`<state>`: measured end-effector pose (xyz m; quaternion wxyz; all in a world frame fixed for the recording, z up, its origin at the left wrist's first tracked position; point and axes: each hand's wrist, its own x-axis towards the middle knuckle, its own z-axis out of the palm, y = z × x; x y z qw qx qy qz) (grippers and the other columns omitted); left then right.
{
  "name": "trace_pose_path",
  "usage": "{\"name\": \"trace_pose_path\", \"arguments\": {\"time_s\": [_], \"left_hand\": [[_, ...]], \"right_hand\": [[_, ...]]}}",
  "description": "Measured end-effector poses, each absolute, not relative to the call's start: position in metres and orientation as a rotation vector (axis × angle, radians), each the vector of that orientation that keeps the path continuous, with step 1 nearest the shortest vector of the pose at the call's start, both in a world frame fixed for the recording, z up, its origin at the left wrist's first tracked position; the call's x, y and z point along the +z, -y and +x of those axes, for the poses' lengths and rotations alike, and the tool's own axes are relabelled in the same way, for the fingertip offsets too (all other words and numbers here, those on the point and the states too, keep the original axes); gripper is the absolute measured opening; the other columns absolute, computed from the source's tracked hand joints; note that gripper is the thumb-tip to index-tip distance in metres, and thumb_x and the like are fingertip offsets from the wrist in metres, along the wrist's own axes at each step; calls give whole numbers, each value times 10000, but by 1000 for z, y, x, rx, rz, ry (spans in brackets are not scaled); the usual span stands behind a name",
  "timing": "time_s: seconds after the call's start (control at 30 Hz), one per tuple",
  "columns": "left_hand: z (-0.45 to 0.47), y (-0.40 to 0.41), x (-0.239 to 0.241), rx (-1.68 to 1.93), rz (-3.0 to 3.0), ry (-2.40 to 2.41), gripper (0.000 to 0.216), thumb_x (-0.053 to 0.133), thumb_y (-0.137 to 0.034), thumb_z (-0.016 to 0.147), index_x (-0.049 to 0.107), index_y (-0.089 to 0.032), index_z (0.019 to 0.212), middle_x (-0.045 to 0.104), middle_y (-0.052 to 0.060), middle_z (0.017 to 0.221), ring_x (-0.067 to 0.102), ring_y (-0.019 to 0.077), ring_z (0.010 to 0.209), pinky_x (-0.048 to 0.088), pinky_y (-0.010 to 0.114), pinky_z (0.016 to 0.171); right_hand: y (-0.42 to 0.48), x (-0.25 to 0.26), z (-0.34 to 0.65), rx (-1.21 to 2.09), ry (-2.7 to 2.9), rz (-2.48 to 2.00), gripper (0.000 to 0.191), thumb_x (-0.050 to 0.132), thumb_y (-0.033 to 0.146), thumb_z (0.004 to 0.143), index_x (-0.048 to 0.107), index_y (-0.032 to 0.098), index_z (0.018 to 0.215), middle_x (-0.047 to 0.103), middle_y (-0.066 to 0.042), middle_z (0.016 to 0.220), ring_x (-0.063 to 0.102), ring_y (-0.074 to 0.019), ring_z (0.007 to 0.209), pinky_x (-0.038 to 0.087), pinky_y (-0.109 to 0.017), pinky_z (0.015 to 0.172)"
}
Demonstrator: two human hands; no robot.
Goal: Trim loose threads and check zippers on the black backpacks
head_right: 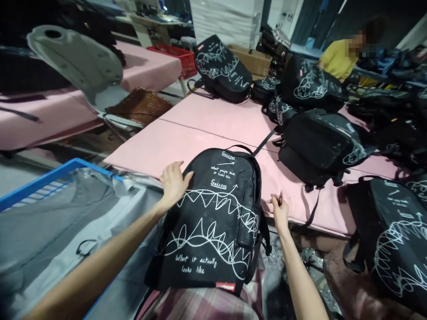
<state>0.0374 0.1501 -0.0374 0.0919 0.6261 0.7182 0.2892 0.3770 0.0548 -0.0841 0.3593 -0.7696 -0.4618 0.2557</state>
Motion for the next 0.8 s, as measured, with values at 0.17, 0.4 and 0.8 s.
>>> {"name": "trace_pose_path", "arguments": {"time_s": [0.17,0.4,0.8], "left_hand": [[139,-104,-37,653,2420,-1643,435,523,-392,820,489,-187,1202,496,134,1278,355,319,1234,245,522,1008],[182,-90,-52,437,2434,-1615,585,596,-321,765,400,-164,1294,520,144,1236,416,324,1179,312,514,963],[142,-37,13,458,2430,-1327,575,323,-130,819,320,-273,1376,585,75,849,560,219,818,480,352,743]], "right_hand": [[-105,-108,406,467,1222,-2174,383,524,273,756,589,117,1100,644,-172,1001,595,-290,955,436,-421,816],[-71,-72,366,174,1728,-1632,327,407,217,866,562,201,1153,597,-123,1140,507,-247,1115,385,-456,950],[-48,-54,310,617,2100,-1434,295,403,166,871,661,253,984,682,-46,822,639,-210,816,516,-363,753]]}}
